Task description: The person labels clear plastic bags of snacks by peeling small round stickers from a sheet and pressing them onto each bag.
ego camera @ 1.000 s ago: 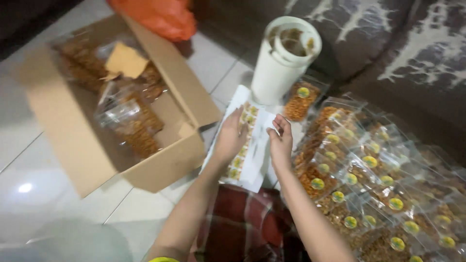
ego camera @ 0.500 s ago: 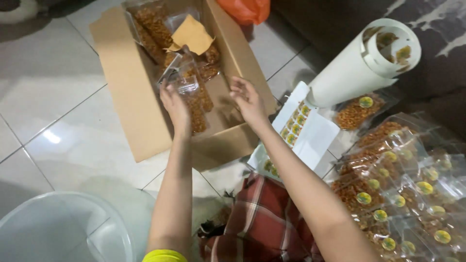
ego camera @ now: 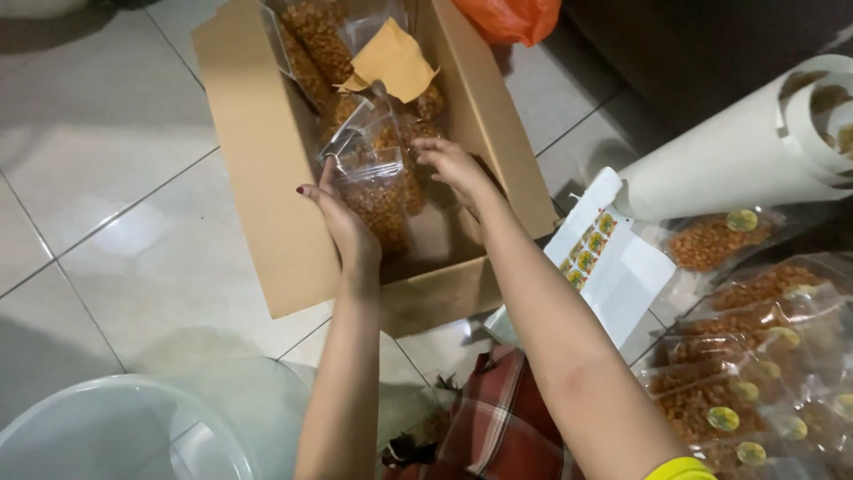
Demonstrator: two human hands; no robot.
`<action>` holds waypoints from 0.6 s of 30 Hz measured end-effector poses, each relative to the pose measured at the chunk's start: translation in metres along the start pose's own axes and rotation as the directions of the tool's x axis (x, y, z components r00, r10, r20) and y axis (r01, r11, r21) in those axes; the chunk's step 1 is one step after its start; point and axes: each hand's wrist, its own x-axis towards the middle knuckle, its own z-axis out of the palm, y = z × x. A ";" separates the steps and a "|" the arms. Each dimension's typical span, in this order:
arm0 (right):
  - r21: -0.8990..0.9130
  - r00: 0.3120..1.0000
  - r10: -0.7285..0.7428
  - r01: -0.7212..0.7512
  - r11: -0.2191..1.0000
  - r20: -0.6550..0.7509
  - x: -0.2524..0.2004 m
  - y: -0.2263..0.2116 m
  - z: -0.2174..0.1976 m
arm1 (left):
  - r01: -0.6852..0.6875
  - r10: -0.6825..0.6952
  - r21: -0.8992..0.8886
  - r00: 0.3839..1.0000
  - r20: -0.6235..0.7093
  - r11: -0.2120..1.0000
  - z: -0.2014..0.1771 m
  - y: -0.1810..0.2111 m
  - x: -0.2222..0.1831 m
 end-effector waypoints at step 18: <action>0.250 0.927 -0.230 0.308 0.918 -0.296 -0.154 -0.088 -0.061 | -0.186 0.124 0.046 0.801 0.586 0.981 -0.006 -0.035 -0.007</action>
